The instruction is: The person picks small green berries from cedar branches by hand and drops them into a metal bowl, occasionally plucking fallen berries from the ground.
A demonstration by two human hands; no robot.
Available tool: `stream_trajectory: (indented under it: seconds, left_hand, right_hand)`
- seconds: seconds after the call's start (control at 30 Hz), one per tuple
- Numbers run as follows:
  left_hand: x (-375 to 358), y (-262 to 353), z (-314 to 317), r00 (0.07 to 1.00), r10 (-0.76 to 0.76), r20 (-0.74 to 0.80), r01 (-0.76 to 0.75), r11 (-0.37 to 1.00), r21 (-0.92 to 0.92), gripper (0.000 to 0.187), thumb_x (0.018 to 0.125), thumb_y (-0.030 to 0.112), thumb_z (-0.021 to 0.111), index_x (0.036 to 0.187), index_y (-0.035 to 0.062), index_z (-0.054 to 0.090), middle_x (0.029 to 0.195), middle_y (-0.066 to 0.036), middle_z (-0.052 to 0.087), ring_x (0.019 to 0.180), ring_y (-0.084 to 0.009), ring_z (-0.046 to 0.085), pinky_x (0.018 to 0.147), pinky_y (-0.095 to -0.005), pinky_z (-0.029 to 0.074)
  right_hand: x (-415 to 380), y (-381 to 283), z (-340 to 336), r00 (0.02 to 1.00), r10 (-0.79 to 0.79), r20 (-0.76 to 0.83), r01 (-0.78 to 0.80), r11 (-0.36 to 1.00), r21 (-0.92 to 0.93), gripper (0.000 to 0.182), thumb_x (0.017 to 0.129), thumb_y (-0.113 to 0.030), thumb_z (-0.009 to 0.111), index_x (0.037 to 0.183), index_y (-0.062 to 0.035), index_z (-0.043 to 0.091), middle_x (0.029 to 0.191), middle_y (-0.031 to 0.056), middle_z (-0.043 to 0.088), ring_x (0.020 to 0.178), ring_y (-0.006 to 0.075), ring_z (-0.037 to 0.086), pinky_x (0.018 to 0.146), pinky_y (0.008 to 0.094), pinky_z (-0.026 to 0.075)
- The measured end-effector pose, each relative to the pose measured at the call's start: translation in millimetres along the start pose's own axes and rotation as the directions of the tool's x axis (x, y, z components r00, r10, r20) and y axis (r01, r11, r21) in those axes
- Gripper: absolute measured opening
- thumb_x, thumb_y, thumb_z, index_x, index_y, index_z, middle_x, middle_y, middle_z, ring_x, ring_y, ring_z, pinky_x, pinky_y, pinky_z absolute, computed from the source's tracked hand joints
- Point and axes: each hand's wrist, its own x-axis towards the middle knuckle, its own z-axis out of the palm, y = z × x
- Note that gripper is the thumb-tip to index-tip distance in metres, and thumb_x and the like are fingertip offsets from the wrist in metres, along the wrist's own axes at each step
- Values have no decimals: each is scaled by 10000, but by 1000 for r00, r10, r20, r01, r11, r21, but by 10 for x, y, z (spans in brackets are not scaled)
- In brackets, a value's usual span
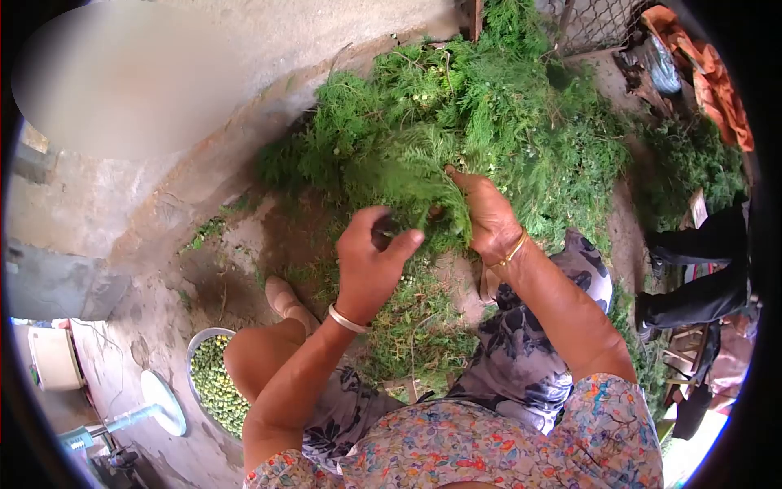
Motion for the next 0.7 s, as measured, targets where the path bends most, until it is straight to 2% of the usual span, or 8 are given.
stream_trajectory:
  seconds: [0.07,0.13,0.17,0.27,0.33,0.5,0.57,0.7]
  left_hand:
    - [-11,-45,-7,824,539,-172,-390,761,517,254,779,70,708,982,-16,582,748,-24,577,635,-74,503,559,-230,428]
    - [-31,43,21,777,609,-158,-457,719,524,189,764,37,710,905,-6,594,716,-43,570,600,-71,501,549,-220,426]
    - [-36,73,28,753,654,-72,-516,655,552,192,761,34,710,905,-11,590,703,-52,568,587,-73,495,538,-224,422]
    - [-4,19,59,718,696,15,-582,588,561,188,746,31,715,879,-18,591,669,-73,567,543,-92,492,511,-238,417]
    - [-20,34,84,903,429,23,-385,785,486,196,740,36,721,885,-15,599,658,-68,575,539,-103,517,511,-251,424]
    - [86,-208,2,770,631,95,-577,625,525,202,772,83,704,921,-5,600,667,-55,586,562,-84,541,472,-248,408]
    - [69,-158,-30,937,322,-134,-308,944,116,146,781,89,676,823,-36,613,653,-65,605,511,-158,554,470,-321,427]
    - [20,146,-162,999,-7,-41,-5,954,-301,89,818,40,612,900,8,621,768,-32,614,565,-121,555,426,-246,433]
  right_hand:
    - [98,62,-56,998,-28,-63,26,999,-38,155,921,-125,510,944,8,586,937,84,627,887,168,564,831,322,436]
    - [114,95,-23,998,-12,-66,9,999,-43,138,913,-114,525,942,4,589,942,75,623,921,171,545,881,305,388]
    - [106,143,22,978,-130,-162,96,974,-203,228,946,-181,469,1036,-2,577,978,104,621,850,204,575,804,353,469]
    - [80,212,123,994,-96,-59,93,994,-57,216,932,-154,497,1039,16,578,1000,104,616,935,197,555,875,368,421]
    - [108,295,123,989,-121,-81,115,990,-84,211,923,-140,521,1025,37,572,991,111,614,937,209,563,859,380,445]
    - [126,361,142,1000,-30,-6,29,998,-49,211,901,-119,567,1014,60,560,1010,138,606,934,244,569,856,400,470]
    - [154,338,140,995,-43,90,45,999,-13,281,857,-121,634,1060,60,563,1054,138,600,972,251,559,874,404,448]
    - [-26,73,358,995,-25,98,29,999,-36,220,776,13,686,956,97,592,957,148,634,862,220,589,806,361,476]
